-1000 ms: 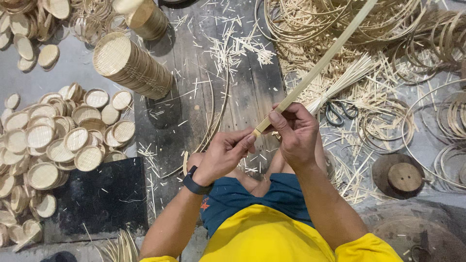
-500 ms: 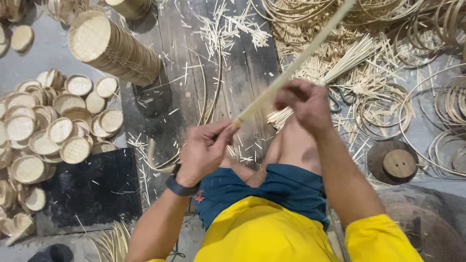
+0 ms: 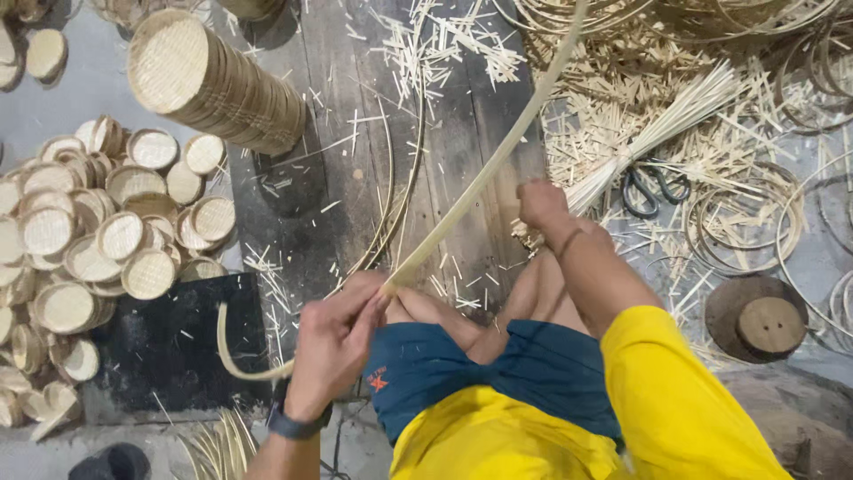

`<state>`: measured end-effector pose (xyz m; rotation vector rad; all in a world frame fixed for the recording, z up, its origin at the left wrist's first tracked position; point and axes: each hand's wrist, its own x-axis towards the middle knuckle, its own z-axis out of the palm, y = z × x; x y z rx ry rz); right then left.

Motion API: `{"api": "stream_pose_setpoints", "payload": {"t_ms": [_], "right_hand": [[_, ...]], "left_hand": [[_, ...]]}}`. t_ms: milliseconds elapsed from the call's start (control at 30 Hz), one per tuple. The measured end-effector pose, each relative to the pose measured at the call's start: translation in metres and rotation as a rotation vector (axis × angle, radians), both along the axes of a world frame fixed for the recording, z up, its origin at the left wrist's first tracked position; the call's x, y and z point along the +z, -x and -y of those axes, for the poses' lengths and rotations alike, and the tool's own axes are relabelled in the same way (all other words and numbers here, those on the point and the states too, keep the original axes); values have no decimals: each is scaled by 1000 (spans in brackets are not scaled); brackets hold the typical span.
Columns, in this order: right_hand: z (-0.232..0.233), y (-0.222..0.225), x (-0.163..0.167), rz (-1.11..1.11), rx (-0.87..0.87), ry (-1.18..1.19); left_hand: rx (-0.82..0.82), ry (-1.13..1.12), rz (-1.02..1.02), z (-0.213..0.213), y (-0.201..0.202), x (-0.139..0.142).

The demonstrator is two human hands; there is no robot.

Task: The person sits on the floor of a bamboo craft workshop and bends a long thin bamboo strip into a circular hoop, joining and pressing the ends together by hand. They flex, align and secure the strip, working among piles of finished woven basket lids and coiled bamboo strips.

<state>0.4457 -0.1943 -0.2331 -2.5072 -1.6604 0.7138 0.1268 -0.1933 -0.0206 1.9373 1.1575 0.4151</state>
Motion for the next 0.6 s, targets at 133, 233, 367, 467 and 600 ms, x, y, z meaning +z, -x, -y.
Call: {"api": "stream_pose_setpoints", "payload": {"t_ms": [133,233,367,467,600], "right_hand": [[-10,3,-16,347,151,-229],[-18,16,-5,58,265,-9],[0,72,52,-640,131,-389],[38,100,102,-832,159,-746],[65,121,144,-929,130,-992]], "left_hand": [[91,41,-60,-7,19,-9],[189,66,-24,-11,22,-17],[292,129,68,-15,13,-27],[258,172,69,-11,6,-30],[170,152,254,-3,0,-29]]}}
